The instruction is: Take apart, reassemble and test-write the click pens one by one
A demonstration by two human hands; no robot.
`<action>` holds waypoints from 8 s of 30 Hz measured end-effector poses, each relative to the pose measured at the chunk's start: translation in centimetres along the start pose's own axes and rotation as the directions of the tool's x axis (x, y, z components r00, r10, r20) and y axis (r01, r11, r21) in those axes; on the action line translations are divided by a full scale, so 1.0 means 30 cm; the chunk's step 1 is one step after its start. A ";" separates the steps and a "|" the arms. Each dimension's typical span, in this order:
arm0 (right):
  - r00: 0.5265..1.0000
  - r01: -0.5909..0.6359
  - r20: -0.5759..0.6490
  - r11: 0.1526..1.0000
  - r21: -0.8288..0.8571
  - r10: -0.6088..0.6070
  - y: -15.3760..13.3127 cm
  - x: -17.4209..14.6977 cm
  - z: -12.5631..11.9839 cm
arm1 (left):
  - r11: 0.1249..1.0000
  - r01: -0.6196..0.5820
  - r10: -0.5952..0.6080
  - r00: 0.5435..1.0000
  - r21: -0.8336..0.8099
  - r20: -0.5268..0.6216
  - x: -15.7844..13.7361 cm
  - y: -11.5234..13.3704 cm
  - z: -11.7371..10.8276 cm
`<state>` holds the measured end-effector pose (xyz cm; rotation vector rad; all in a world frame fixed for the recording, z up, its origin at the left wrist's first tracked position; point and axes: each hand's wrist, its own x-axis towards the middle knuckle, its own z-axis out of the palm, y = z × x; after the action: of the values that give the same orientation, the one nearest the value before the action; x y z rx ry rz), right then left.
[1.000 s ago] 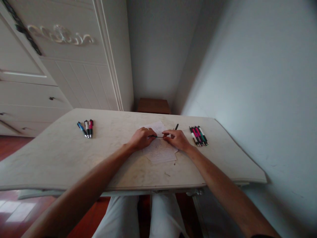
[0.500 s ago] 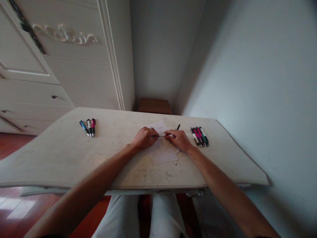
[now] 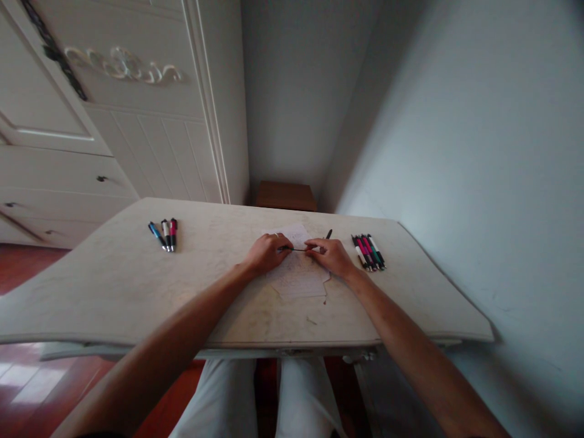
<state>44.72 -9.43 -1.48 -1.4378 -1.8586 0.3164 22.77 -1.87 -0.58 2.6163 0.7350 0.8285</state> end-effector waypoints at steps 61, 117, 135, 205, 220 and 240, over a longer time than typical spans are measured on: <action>0.934 -0.166 -0.202 0.861 0.481 0.293 -0.001 0.027 -0.124 | 0.990 0.090 -0.104 0.985 -0.104 -0.137 0.009 -0.017 -0.013; 0.960 -0.239 -0.015 0.845 0.478 0.281 -0.101 0.008 -0.001 | 0.995 -0.100 0.092 0.977 -0.030 -0.192 -0.004 0.051 -0.020; 0.951 -0.210 -0.101 0.848 0.487 0.293 -0.077 0.012 -0.032 | 0.998 -0.055 0.047 0.980 -0.032 -0.195 0.011 0.015 -0.050; 0.942 -0.162 -0.178 0.847 0.506 0.286 -0.075 0.018 -0.057 | 0.930 0.166 -0.220 0.966 -0.328 -0.134 0.023 0.032 -0.056; 0.937 -0.181 -0.178 0.856 0.485 0.299 -0.086 0.018 -0.059 | 0.879 0.177 -0.245 0.964 -0.443 -0.102 0.022 0.002 -0.016; 0.938 -0.185 -0.174 0.856 0.483 0.301 -0.079 0.015 -0.056 | 0.848 0.203 -0.270 0.960 -0.489 -0.071 0.027 0.020 -0.016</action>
<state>44.13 -10.24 1.28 -1.3065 -1.2874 0.6328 23.27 -1.86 0.43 1.9988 0.7560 0.9762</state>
